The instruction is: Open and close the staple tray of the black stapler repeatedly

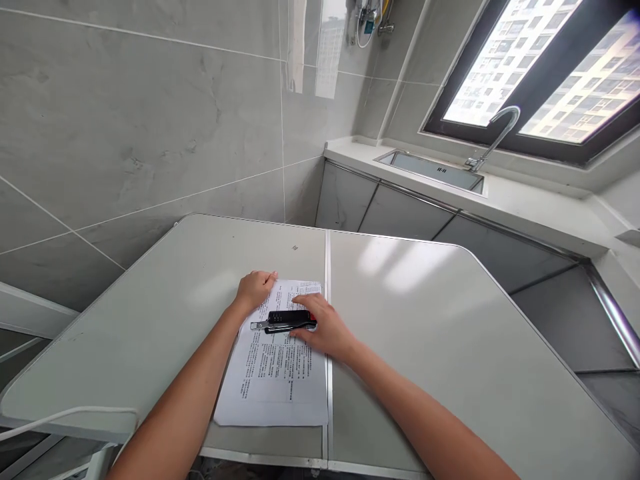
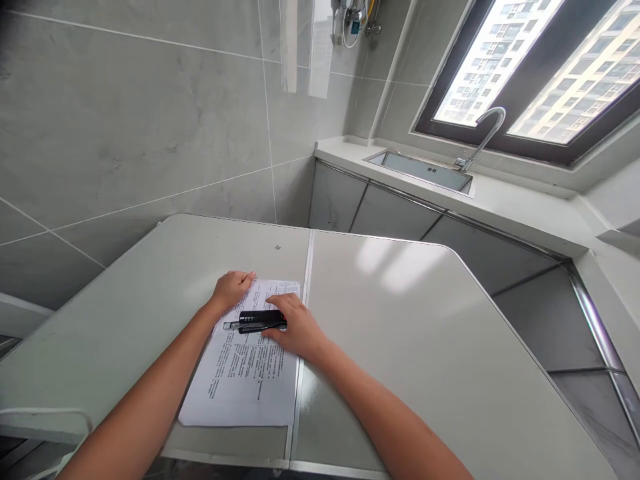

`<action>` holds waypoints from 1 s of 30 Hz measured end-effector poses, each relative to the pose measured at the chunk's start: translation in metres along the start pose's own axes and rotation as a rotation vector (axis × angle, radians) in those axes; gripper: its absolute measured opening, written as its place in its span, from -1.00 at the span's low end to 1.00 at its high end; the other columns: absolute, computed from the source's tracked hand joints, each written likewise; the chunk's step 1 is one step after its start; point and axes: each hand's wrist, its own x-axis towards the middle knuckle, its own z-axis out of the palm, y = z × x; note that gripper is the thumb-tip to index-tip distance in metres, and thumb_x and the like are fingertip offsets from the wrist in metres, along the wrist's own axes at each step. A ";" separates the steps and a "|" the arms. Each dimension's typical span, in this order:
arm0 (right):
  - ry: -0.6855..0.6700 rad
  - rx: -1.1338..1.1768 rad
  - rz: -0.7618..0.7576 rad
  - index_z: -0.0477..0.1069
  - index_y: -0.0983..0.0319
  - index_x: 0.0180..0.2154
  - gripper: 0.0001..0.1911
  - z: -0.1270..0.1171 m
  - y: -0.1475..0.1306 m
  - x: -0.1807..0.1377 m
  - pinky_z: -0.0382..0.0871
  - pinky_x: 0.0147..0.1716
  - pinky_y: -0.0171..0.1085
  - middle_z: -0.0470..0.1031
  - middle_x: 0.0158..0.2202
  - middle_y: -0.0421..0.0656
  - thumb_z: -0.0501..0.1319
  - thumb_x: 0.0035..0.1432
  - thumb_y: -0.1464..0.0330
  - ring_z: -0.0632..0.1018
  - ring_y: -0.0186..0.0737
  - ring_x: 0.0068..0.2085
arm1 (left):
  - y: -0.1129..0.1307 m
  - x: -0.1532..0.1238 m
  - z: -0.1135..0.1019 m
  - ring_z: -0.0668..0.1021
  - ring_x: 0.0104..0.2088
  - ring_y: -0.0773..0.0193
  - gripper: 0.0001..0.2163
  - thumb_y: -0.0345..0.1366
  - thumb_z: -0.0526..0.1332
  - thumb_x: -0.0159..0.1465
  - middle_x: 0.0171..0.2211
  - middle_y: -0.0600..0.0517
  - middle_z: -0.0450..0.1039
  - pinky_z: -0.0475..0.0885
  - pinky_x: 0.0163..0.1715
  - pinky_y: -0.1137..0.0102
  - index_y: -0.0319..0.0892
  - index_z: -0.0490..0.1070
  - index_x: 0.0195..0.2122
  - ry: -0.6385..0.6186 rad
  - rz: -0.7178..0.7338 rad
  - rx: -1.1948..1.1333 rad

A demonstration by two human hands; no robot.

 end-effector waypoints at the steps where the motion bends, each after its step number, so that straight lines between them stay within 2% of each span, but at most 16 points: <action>1: -0.051 -0.016 -0.009 0.45 0.10 0.13 -0.45 0.002 -0.003 0.003 0.46 0.04 -0.05 0.58 -0.01 -0.08 0.46 0.11 0.39 0.54 -0.05 0.05 | 0.000 0.000 0.000 0.32 -0.58 0.21 -0.45 0.01 -0.07 0.42 -0.66 0.00 0.25 -0.02 -0.43 0.30 -0.11 0.21 -0.69 0.002 -0.001 0.009; 4: -0.068 -0.001 -0.014 0.55 0.11 -0.02 -0.67 0.006 -0.007 0.004 0.47 -0.07 -0.12 0.61 -0.21 -0.15 0.39 0.17 0.47 0.57 -0.12 -0.12 | 0.000 -0.001 0.001 0.32 -0.58 0.21 -0.45 0.00 -0.06 0.43 -0.67 0.00 0.24 -0.02 -0.43 0.29 -0.12 0.19 -0.70 0.006 -0.006 0.000; 7: 0.101 0.070 0.034 0.55 0.11 -0.05 -0.71 0.001 -0.008 0.000 0.48 -0.23 -0.18 0.60 -0.24 -0.14 0.40 0.17 0.39 0.57 -0.14 -0.21 | 0.000 -0.005 -0.004 0.25 -0.61 0.24 -0.45 -0.01 0.01 0.42 -0.71 0.04 0.16 -0.02 -0.45 0.29 -0.12 0.12 -0.71 0.071 -0.003 -0.120; 9: 0.250 0.061 0.068 0.55 0.11 -0.06 -0.73 -0.006 -0.008 -0.002 0.48 -0.27 -0.17 0.60 -0.22 -0.13 0.40 0.17 0.34 0.57 -0.12 -0.23 | 0.002 -0.010 -0.008 0.22 -0.61 0.26 -0.46 -0.02 0.05 0.42 -0.72 0.06 0.10 0.01 -0.46 0.29 -0.12 0.10 -0.70 0.250 -0.019 -0.290; 11: 0.385 -0.010 0.097 0.55 0.10 -0.08 -0.78 -0.011 -0.007 -0.002 0.48 -0.25 -0.13 0.60 -0.22 -0.11 0.36 0.21 0.33 0.55 -0.08 -0.20 | 0.009 -0.015 -0.013 0.27 -0.57 0.28 -0.49 -0.05 0.04 0.45 -0.67 0.07 0.16 0.12 -0.44 0.33 -0.13 0.19 -0.66 0.487 -0.063 -0.578; 12: 0.443 -0.060 0.105 0.55 0.09 -0.08 -0.81 -0.013 -0.006 -0.002 0.48 -0.24 -0.11 0.60 -0.22 -0.10 0.33 0.24 0.33 0.54 -0.05 -0.18 | 0.015 -0.017 -0.014 0.33 -0.54 0.28 -0.52 -0.06 0.05 0.46 -0.62 0.06 0.25 0.20 -0.41 0.35 -0.14 0.28 -0.60 0.546 -0.082 -0.765; 13: 0.493 -0.113 0.102 0.56 0.08 -0.07 -0.81 -0.012 -0.004 -0.001 0.47 -0.22 -0.08 0.60 -0.21 -0.09 0.29 0.27 0.34 0.54 -0.03 -0.15 | 0.022 -0.020 -0.014 0.40 -0.49 0.28 -0.57 -0.07 0.07 0.46 -0.54 0.04 0.35 0.28 -0.37 0.38 -0.14 0.37 -0.52 0.548 -0.100 -0.977; 14: 0.531 -0.169 0.084 0.56 0.08 -0.05 -0.80 -0.011 -0.002 -0.002 0.47 -0.20 -0.05 0.60 -0.20 -0.07 0.25 0.31 0.36 0.53 -0.02 -0.14 | 0.030 -0.022 -0.012 0.48 -0.40 0.27 -0.65 -0.09 0.08 0.46 -0.43 0.01 0.46 0.36 -0.30 0.40 -0.14 0.45 -0.40 0.486 -0.119 -1.214; 16: 0.513 -0.285 -0.011 0.55 0.06 0.01 -0.72 -0.005 0.005 -0.004 0.44 -0.14 0.00 0.61 -0.14 -0.05 0.18 0.35 0.41 0.54 -0.01 -0.12 | 0.046 -0.026 -0.007 0.60 -0.18 0.19 -0.69 -0.10 0.05 0.48 -0.19 -0.10 0.57 0.48 -0.15 0.35 -0.17 0.49 -0.22 0.207 -0.192 -1.630; 18: 0.378 -0.395 -0.151 0.52 0.02 0.09 -0.64 0.001 0.011 -0.007 0.41 -0.08 0.01 0.62 -0.03 -0.07 0.13 0.38 0.46 0.57 -0.03 -0.08 | 0.059 -0.030 0.000 0.63 -0.08 0.10 -0.64 -0.07 0.02 0.50 -0.06 -0.23 0.57 0.53 -0.07 0.25 -0.24 0.48 -0.13 -0.091 -0.344 -1.841; 19: 0.302 -0.444 -0.207 0.49 0.00 0.12 -0.61 0.004 0.014 -0.009 0.40 -0.06 0.01 0.60 0.03 -0.09 0.11 0.40 0.47 0.58 -0.05 -0.05 | 0.063 -0.031 0.004 0.64 -0.06 0.07 -0.64 -0.09 0.02 0.50 -0.03 -0.26 0.57 0.54 -0.06 0.22 -0.25 0.47 -0.12 -0.150 -0.407 -1.893; 20: 0.244 -0.491 -0.244 0.47 -0.01 0.15 -0.59 0.007 0.015 -0.010 0.39 -0.06 0.00 0.59 0.08 -0.10 0.10 0.41 0.48 0.58 -0.06 -0.02 | 0.066 -0.032 0.007 0.65 -0.06 0.06 -0.66 -0.11 0.03 0.50 -0.03 -0.27 0.58 0.56 -0.06 0.20 -0.26 0.46 -0.12 -0.169 -0.464 -1.929; 22: 0.205 -0.579 -0.271 0.42 -0.01 0.19 -0.58 0.010 0.016 -0.012 0.38 -0.08 -0.03 0.58 0.12 -0.11 0.07 0.44 0.48 0.58 -0.07 0.00 | 0.066 -0.031 0.011 0.67 -0.07 0.07 -0.73 -0.20 0.04 0.50 -0.07 -0.26 0.60 0.57 -0.05 0.20 -0.27 0.45 -0.13 -0.101 -0.521 -1.982; 24: 0.221 -0.656 -0.299 0.41 0.00 0.20 -0.58 0.011 0.015 -0.012 0.37 -0.10 -0.05 0.59 0.11 -0.12 0.07 0.45 0.49 0.59 -0.09 -0.03 | 0.063 -0.030 0.012 0.67 -0.07 0.09 -0.77 -0.29 0.04 0.49 -0.11 -0.25 0.61 0.58 -0.02 0.22 -0.28 0.45 -0.16 -0.021 -0.529 -2.025; 26: 0.265 -0.736 -0.348 0.42 0.02 0.19 -0.59 0.011 0.013 -0.011 0.36 -0.12 -0.08 0.61 0.08 -0.15 0.10 0.44 0.51 0.60 -0.12 -0.08 | 0.060 -0.028 0.011 0.68 -0.06 0.10 -0.78 -0.37 0.05 0.47 -0.13 -0.25 0.61 0.58 0.02 0.23 -0.31 0.47 -0.19 0.004 -0.508 -2.051; 30: 0.419 -0.885 -0.457 0.48 0.11 0.10 -0.68 0.011 0.011 -0.005 0.31 -0.14 -0.14 0.66 -0.02 -0.16 0.21 0.38 0.51 0.58 -0.20 -0.18 | 0.058 -0.026 0.009 0.68 -0.08 0.12 -0.81 -0.48 0.09 0.42 -0.15 -0.26 0.62 0.58 0.03 0.28 -0.37 0.51 -0.20 -0.118 -0.464 -2.044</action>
